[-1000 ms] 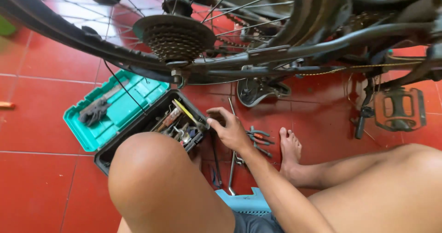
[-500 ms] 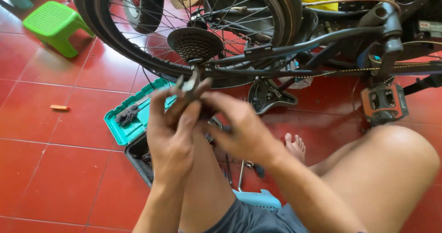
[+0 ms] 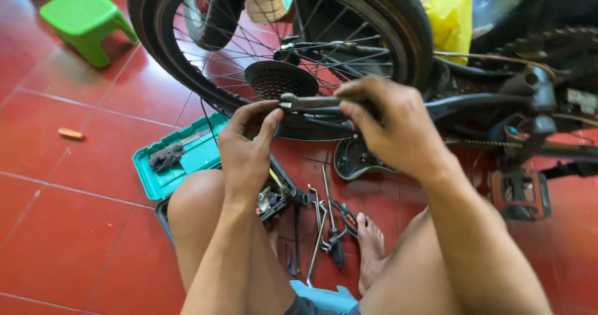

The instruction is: Repairing and cleaning the rear gear assembly of a bicycle using wrenches and a cleaning brush.

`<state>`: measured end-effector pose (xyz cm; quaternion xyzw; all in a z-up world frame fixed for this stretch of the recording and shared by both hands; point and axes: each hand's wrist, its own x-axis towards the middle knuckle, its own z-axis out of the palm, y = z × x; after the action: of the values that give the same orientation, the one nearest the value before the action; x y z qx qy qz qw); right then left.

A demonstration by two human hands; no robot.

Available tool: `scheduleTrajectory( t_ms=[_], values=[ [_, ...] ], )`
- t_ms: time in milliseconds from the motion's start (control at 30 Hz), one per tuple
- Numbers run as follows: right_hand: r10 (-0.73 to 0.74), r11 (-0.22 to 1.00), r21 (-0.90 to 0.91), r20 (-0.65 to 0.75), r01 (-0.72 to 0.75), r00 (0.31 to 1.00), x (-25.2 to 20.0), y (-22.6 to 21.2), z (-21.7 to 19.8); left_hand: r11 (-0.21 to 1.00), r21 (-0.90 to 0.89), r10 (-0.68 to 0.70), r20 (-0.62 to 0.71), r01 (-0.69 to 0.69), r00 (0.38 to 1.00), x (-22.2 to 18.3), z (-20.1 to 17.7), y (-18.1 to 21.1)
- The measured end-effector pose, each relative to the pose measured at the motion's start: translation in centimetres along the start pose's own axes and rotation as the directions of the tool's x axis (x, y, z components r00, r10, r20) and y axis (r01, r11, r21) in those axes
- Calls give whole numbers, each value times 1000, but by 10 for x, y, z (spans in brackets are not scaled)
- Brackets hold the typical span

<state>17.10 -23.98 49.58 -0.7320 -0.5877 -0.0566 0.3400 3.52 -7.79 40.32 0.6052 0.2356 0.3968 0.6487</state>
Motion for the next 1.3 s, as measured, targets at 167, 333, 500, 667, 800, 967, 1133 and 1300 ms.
scheduleTrajectory(
  t_ms=[167,333,500,667,800,967,1133,1300],
  values=[
    [-111,990,-69,123,120,986,-8,16,31,964,267,-4,31,-5,1000,5,-10,-13],
    [-138,957,-224,201,183,970,-2,19,37,955,295,-32,39,19,999,5,-6,-13],
    [-131,986,-98,44,134,990,1,23,45,968,244,-59,-29,64,998,6,-2,-15],
    [-140,984,-109,27,142,990,4,18,47,972,206,-110,-43,116,993,7,-1,-19],
    [-171,979,-108,44,175,984,8,7,45,981,161,-100,-48,106,994,6,-2,-21],
    [-218,964,-153,23,219,976,12,-3,48,983,156,-94,-40,99,995,5,-5,-19],
    [-269,952,-152,0,266,963,21,-9,54,985,132,-106,-43,111,993,3,-4,-20],
    [-258,924,-254,138,286,956,41,-14,55,982,116,-137,-85,146,987,1,-1,-24]
  ],
)
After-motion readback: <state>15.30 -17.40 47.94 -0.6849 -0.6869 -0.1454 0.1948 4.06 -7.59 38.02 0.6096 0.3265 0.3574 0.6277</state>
